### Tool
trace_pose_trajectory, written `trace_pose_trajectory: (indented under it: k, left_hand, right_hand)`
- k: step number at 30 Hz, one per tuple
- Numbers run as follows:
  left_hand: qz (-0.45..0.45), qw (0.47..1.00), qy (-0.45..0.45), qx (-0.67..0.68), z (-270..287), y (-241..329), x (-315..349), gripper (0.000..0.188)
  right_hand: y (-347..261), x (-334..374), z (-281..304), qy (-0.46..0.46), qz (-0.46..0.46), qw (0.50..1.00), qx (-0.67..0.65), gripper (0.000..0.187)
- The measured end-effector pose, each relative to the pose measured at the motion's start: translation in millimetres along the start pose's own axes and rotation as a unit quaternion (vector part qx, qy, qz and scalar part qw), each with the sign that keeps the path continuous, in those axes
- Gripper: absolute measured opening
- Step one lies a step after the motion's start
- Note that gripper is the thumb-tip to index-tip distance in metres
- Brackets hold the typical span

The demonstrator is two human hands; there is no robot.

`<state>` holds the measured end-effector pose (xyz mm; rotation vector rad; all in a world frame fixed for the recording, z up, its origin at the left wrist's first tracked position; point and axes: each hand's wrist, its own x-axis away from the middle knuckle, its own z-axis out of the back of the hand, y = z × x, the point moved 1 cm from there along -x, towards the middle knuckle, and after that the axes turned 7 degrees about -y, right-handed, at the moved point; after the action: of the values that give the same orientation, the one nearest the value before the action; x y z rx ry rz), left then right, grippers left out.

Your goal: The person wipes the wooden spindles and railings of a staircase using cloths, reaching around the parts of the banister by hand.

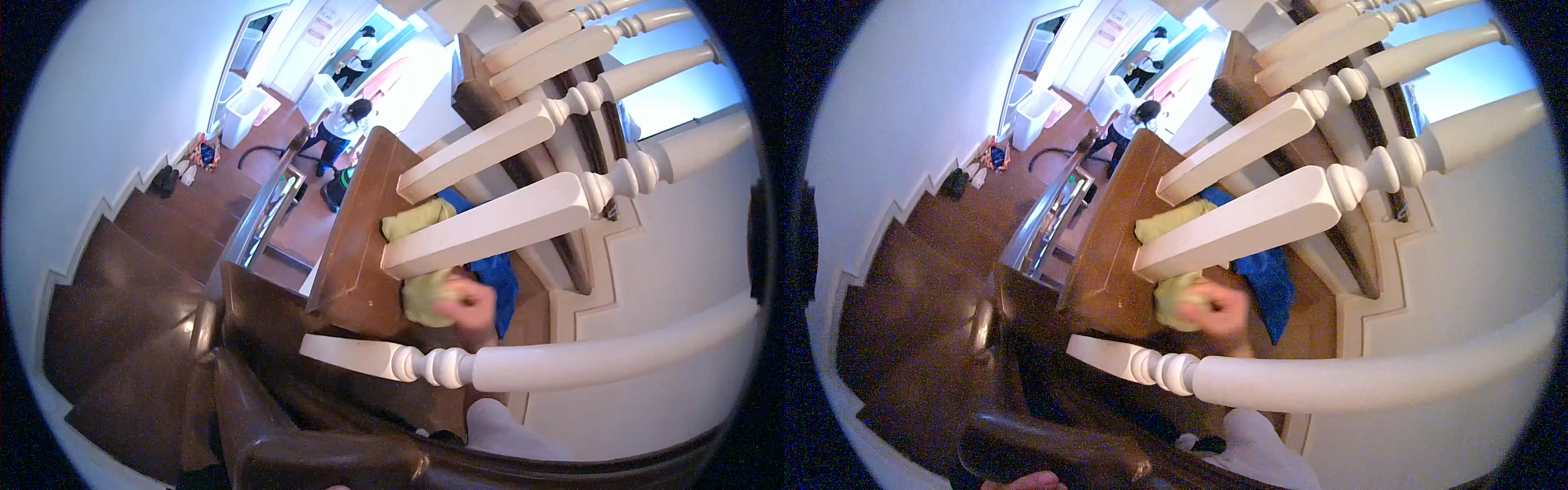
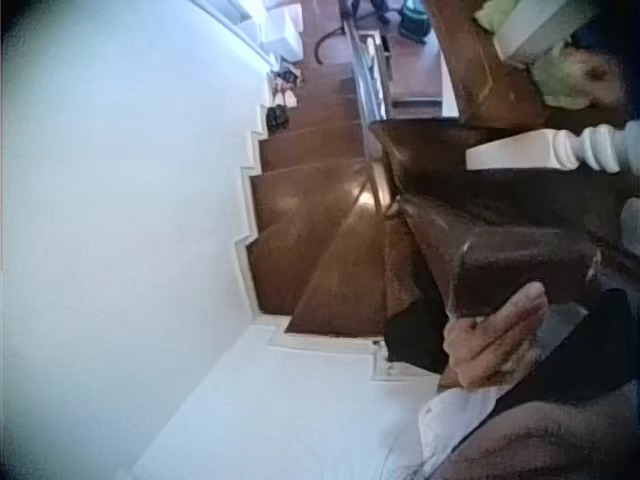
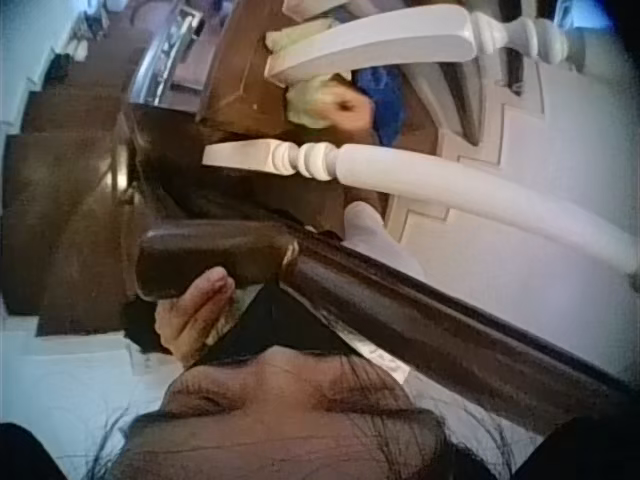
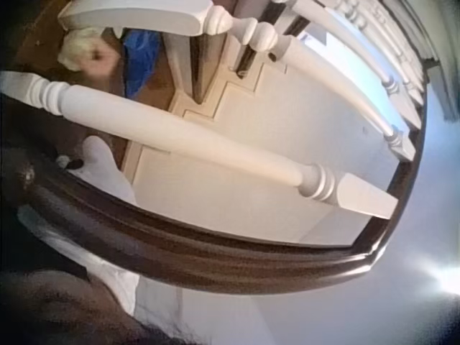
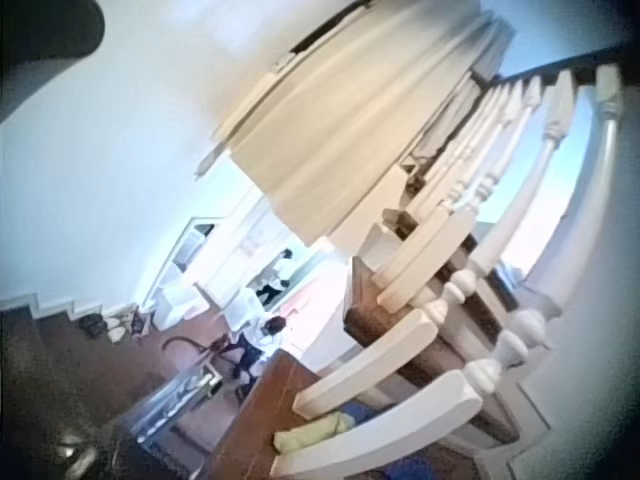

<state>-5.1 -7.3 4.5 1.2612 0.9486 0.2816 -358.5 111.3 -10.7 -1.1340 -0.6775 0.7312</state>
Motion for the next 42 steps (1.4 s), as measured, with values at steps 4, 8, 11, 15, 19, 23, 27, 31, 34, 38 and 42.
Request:
trace_pose_trajectory:
  k: [4,8,11,15,19,23,27,31,34,38,42]
  left_hand:
    - [-0.015,0.999,-0.044,-0.022,6,-2,-4,0.023]
    - [-0.036,0.999,-0.018,-0.037,4,2,-7,0.019]
    - [-0.043,0.997,0.021,-0.058,-2,3,-5,0.020]
    - [-0.002,0.998,-0.003,-0.059,-1,12,-6,0.020]
    - [-0.021,0.998,-0.018,-0.048,2,10,-2,0.018]
    - [-0.030,0.994,-0.094,-0.053,9,7,2,0.024]
    - [-0.043,0.991,-0.114,-0.046,11,10,0,0.029]
    - [-0.007,0.992,-0.125,-0.028,12,10,3,0.032]
    - [-0.023,0.990,-0.137,-0.020,14,4,5,0.032]
    - [-0.045,0.988,-0.148,0.006,13,0,6,0.032]
    - [-0.043,0.988,-0.148,-0.004,15,-1,9,0.032]
  right_hand:
    - [6,-2,0,0.039,0.034,0.999,-0.004,0.051]
    - [35,-15,-18,0.083,0.092,0.992,-0.006,0.048]
    - [67,-31,-31,0.115,0.130,0.985,0.001,0.046]
    - [115,-57,-29,0.158,0.173,0.972,0.018,0.044]
    - [91,-59,-28,0.186,0.200,0.961,0.051,0.043]
    - [-12,-51,-22,0.283,0.301,0.910,-0.025,0.049]
    - [-103,-53,-15,0.277,0.407,0.870,-0.014,0.051]
    - [-93,-67,-9,0.156,0.361,0.916,-0.083,0.054]
    - [-59,-63,-37,0.159,0.312,0.928,-0.126,0.054]
    - [18,-54,-51,0.154,0.216,0.964,-0.031,0.053]
    - [41,-49,-56,0.071,0.155,0.979,0.114,0.052]
